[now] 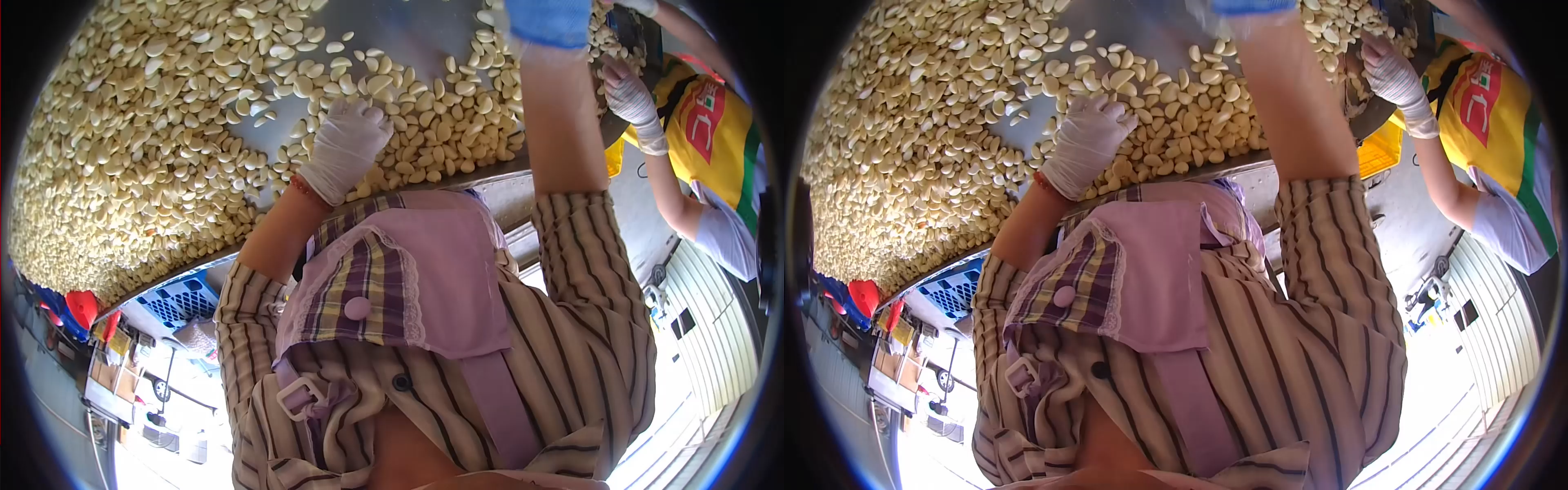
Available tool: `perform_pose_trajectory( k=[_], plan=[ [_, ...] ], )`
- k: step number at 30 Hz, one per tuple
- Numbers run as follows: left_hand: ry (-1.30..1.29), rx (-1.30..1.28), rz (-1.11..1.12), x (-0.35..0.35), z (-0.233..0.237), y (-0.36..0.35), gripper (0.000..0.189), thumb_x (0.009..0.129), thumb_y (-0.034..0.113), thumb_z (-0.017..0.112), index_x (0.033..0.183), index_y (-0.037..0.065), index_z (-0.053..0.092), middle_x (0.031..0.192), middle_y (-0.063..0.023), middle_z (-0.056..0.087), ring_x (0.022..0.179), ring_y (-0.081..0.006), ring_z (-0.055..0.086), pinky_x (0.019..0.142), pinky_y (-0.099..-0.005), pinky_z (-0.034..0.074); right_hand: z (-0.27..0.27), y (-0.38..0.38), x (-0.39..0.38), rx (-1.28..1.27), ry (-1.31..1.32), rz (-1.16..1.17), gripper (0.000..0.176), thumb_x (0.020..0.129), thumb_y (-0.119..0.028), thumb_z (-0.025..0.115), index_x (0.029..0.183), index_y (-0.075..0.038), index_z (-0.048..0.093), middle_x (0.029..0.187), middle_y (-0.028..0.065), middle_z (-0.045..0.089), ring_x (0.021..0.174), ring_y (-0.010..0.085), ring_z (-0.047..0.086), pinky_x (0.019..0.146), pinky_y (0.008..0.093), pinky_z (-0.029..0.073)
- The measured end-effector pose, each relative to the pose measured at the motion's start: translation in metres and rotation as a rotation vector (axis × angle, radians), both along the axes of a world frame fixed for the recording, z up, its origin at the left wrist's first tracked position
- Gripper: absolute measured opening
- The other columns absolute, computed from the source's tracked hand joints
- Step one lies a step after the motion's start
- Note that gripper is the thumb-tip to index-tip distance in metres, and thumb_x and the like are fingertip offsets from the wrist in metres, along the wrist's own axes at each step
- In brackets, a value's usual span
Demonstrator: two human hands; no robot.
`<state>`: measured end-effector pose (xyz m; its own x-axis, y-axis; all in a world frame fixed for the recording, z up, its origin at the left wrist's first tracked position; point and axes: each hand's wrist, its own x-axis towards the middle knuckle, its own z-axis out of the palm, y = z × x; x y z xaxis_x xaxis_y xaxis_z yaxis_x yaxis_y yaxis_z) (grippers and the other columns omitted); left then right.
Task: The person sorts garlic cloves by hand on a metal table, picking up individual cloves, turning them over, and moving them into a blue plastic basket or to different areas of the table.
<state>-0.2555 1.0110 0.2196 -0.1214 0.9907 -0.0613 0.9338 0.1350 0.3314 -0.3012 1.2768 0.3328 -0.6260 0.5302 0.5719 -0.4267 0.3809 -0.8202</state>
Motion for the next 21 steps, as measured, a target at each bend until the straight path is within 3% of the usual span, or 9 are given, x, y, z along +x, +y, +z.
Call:
perform_pose_trajectory(
  k=[3,7,10,12,14,16,18,20,21],
  plan=[
    [-0.028,0.091,0.033,0.002,-0.002,-0.002,0.013,0.083,0.016,0.058,0.084,0.015,0.07,0.088,-0.0007,0.063,0.096,-0.0188,0.058,0.089,-0.0372,0.038,-0.037,-0.015,0.05,-0.047,-0.312,-0.09,0.03,0.097,-0.01,0.06,0.123,0.004,0.062,0.115,0.006,0.067,0.102,0.011,0.061,0.09,0.0226,0.048],
    [0.052,-0.149,0.047,0.018,0.001,0.014,0.013,0.082,0.02,0.061,0.091,0.014,0.069,0.09,-0.002,0.063,0.095,-0.0226,0.059,0.095,-0.0409,0.038,-0.057,-0.031,0.09,-0.253,-0.489,-0.092,0.029,0.099,-0.011,0.058,0.123,0.005,0.062,0.112,0.005,0.069,0.102,0.0094,0.061,0.09,0.0215,0.048],
    [0.104,-0.202,0.04,0.027,0.002,0.011,0.014,0.08,0.021,0.064,0.091,0.013,0.068,0.087,-0.0025,0.063,0.091,-0.0236,0.06,0.091,-0.0422,0.041,-0.05,-0.042,0.111,-0.426,-0.593,-0.065,0.037,0.101,-0.023,0.051,0.124,0.005,0.059,0.125,0.0117,0.062,0.116,0.0205,0.059,0.103,0.0351,0.046],
    [0.112,-0.23,0.048,0.0,0.019,0.021,0.016,0.079,0.021,0.065,0.092,0.012,0.068,0.085,-0.003,0.064,0.086,-0.0245,0.062,0.088,-0.0428,0.045,-0.055,-0.04,0.12,-0.441,-0.578,-0.093,0.038,0.101,-0.023,0.051,0.126,0.005,0.058,0.127,0.0124,0.062,0.116,0.0204,0.059,0.103,0.0348,0.045],
    [-0.595,-0.262,0.108,-0.034,0.061,0.03,0.019,0.083,0.022,0.068,0.096,0.009,0.068,0.083,-0.0058,0.067,0.079,-0.0193,0.066,0.076,-0.0363,0.051,-0.057,-0.036,0.126,-0.469,-0.589,-0.124,0.039,0.102,-0.023,0.051,0.128,0.006,0.057,0.128,0.0131,0.061,0.116,0.0204,0.059,0.103,0.0345,0.045],
    [-0.82,0.199,0.353,-0.07,0.101,0.044,0.023,0.089,0.027,0.069,0.099,0.007,0.069,0.085,-0.0061,0.07,0.076,-0.0134,0.067,0.069,-0.0268,0.053,-0.06,-0.039,0.125,-0.579,-0.552,-0.144,0.039,0.101,-0.023,0.052,0.128,0.005,0.057,0.126,0.0137,0.062,0.116,0.0213,0.06,0.103,0.0342,0.045],
    [-1.049,0.249,0.679,-0.116,0.167,0.073,0.028,0.09,0.03,0.071,0.105,0.006,0.07,0.091,-0.0041,0.071,0.085,-0.0099,0.066,0.075,-0.021,0.051,-0.07,-0.044,0.124,-0.597,-0.521,-0.099,0.039,0.101,-0.023,0.052,0.128,0.005,0.057,0.126,0.0135,0.062,0.116,0.0212,0.06,0.103,0.0342,0.045],
    [-0.947,0.813,0.525,-0.162,0.187,0.101,0.029,0.089,0.028,0.072,0.11,0.008,0.071,0.098,-0.0033,0.072,0.087,-0.0109,0.065,0.079,-0.0248,0.051,-0.059,-0.046,0.113,-0.594,-0.562,-0.083,0.037,0.102,-0.019,0.051,0.128,0.006,0.057,0.125,0.013,0.062,0.117,0.0204,0.059,0.103,0.033,0.046],
    [-0.831,0.882,0.49,-0.186,0.182,0.101,0.034,0.09,0.031,0.069,0.114,0.008,0.067,0.095,-0.0079,0.071,0.085,-0.0178,0.066,0.078,-0.0283,0.052,-0.057,-0.046,0.108,-0.573,-0.538,-0.074,0.037,0.102,-0.019,0.051,0.128,0.006,0.057,0.125,0.013,0.062,0.117,0.0204,0.059,0.103,0.033,0.046]
  ],
)
